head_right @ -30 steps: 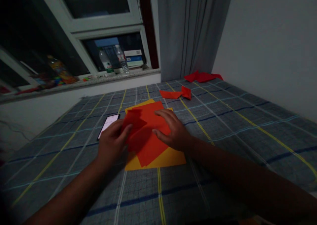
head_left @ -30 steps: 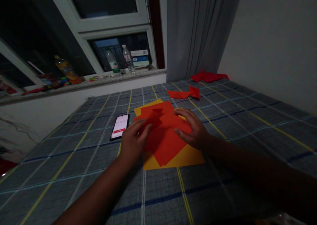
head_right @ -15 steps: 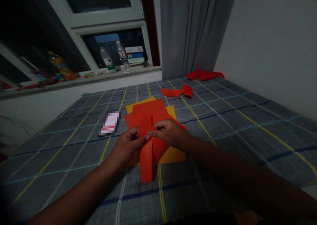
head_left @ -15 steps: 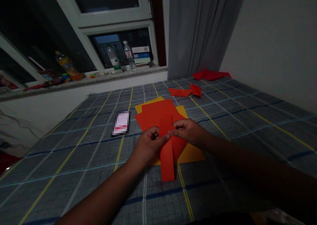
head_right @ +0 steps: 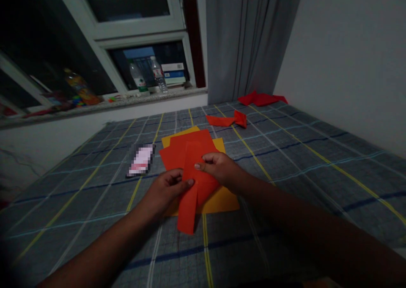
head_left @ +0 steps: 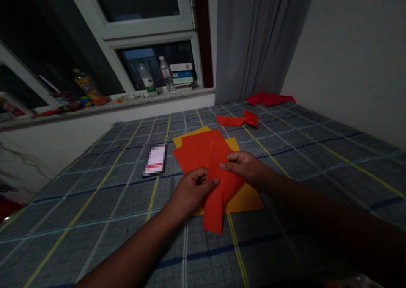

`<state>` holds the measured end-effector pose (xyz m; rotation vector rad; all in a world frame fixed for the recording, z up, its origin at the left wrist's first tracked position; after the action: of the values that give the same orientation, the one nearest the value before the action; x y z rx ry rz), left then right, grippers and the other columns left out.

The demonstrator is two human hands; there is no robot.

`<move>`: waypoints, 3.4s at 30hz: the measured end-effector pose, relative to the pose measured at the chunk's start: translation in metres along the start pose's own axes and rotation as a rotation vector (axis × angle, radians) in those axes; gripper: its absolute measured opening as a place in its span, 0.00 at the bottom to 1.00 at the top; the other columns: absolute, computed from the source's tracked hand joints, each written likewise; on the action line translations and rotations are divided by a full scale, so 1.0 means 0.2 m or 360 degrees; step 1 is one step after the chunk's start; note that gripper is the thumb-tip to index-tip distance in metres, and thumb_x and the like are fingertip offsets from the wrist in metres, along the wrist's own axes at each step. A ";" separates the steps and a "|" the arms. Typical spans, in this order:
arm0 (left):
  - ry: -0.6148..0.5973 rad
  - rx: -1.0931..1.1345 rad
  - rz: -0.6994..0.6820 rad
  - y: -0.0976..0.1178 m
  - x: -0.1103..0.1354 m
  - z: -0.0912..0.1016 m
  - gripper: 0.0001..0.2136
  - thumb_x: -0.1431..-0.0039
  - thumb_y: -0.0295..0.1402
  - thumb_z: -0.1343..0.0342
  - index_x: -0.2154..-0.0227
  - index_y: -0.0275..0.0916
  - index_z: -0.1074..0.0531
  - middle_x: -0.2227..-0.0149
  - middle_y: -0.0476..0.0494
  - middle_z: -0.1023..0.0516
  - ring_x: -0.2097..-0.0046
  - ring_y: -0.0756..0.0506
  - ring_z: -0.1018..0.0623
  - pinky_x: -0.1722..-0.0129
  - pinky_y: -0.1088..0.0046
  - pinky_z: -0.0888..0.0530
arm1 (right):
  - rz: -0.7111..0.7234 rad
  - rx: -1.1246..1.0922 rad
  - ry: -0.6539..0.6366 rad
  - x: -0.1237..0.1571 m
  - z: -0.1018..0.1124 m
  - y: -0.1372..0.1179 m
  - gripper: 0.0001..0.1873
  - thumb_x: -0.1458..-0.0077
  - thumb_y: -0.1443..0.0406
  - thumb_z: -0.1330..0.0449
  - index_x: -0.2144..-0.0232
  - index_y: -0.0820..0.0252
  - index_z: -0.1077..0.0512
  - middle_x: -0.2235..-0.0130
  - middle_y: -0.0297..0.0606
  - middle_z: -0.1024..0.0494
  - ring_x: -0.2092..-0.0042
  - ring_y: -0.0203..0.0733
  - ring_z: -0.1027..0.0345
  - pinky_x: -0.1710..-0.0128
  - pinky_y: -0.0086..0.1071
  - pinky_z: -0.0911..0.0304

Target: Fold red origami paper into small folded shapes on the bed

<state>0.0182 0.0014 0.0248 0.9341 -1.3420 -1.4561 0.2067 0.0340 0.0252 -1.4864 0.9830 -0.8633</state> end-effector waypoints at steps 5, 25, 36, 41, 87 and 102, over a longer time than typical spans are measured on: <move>-0.0051 -0.0096 0.0067 -0.04 -0.02 0.01 0.14 0.51 0.41 0.34 0.76 0.38 0.31 0.76 0.51 0.31 0.75 0.52 0.34 0.76 0.75 0.39 | -0.0045 -0.0262 0.0077 -0.03 0.02 0.03 0.18 0.56 0.54 0.28 0.73 0.59 0.28 0.73 0.32 0.26 0.71 0.36 0.35 0.70 0.32 0.39; 0.0014 0.0546 0.0259 -0.07 -0.02 -0.02 0.13 0.55 0.38 0.30 0.74 0.35 0.26 0.77 0.51 0.29 0.77 0.54 0.32 0.76 0.77 0.37 | -0.0206 -0.0248 0.0166 -0.04 0.02 0.07 0.21 0.61 0.54 0.27 0.78 0.60 0.31 0.79 0.29 0.29 0.78 0.32 0.41 0.78 0.29 0.48; 0.0208 0.0323 0.0170 -0.02 -0.03 0.04 0.13 0.57 0.34 0.30 0.69 0.36 0.25 0.71 0.46 0.22 0.71 0.49 0.25 0.71 0.73 0.31 | 0.0115 0.0107 0.0308 -0.09 0.08 0.09 0.17 0.55 0.56 0.32 0.67 0.59 0.29 0.69 0.34 0.28 0.69 0.38 0.34 0.68 0.34 0.37; 0.0202 -0.0300 -0.0128 0.06 0.01 0.07 0.08 0.49 0.32 0.37 0.65 0.38 0.26 0.74 0.49 0.25 0.73 0.49 0.27 0.72 0.74 0.33 | 0.1174 0.1579 0.0353 0.03 0.06 -0.10 0.28 0.50 0.61 0.34 0.45 0.55 0.30 0.40 0.47 0.32 0.40 0.57 0.42 0.42 0.54 0.46; 0.0183 -0.2285 -0.1352 0.09 0.05 0.17 0.36 0.36 0.20 0.54 0.29 0.42 0.63 0.62 0.41 0.24 0.62 0.43 0.24 0.62 0.68 0.26 | 0.1502 0.2313 0.0369 0.03 0.15 -0.15 0.13 0.41 0.58 0.36 0.55 0.51 0.23 0.51 0.33 0.19 0.46 0.53 0.36 0.38 0.55 0.62; 0.0215 -0.2252 -0.1297 0.05 0.04 0.19 0.36 0.35 0.21 0.52 0.29 0.44 0.61 0.63 0.42 0.26 0.63 0.44 0.26 0.63 0.69 0.27 | 0.1388 0.1970 0.0309 -0.02 0.17 -0.12 0.04 0.40 0.63 0.36 0.64 0.49 0.20 0.62 0.30 0.16 0.52 0.46 0.31 0.42 0.48 0.53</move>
<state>-0.0192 0.0057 0.0402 0.5216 0.4270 -2.2862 0.2396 0.0517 0.0436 0.1047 0.8233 -0.7033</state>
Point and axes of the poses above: each hand's wrist, its own x-axis away from the middle knuckle, its own z-axis out of the back of the hand, y = z × x, the point moved 1 cm from there along -x, towards the middle knuckle
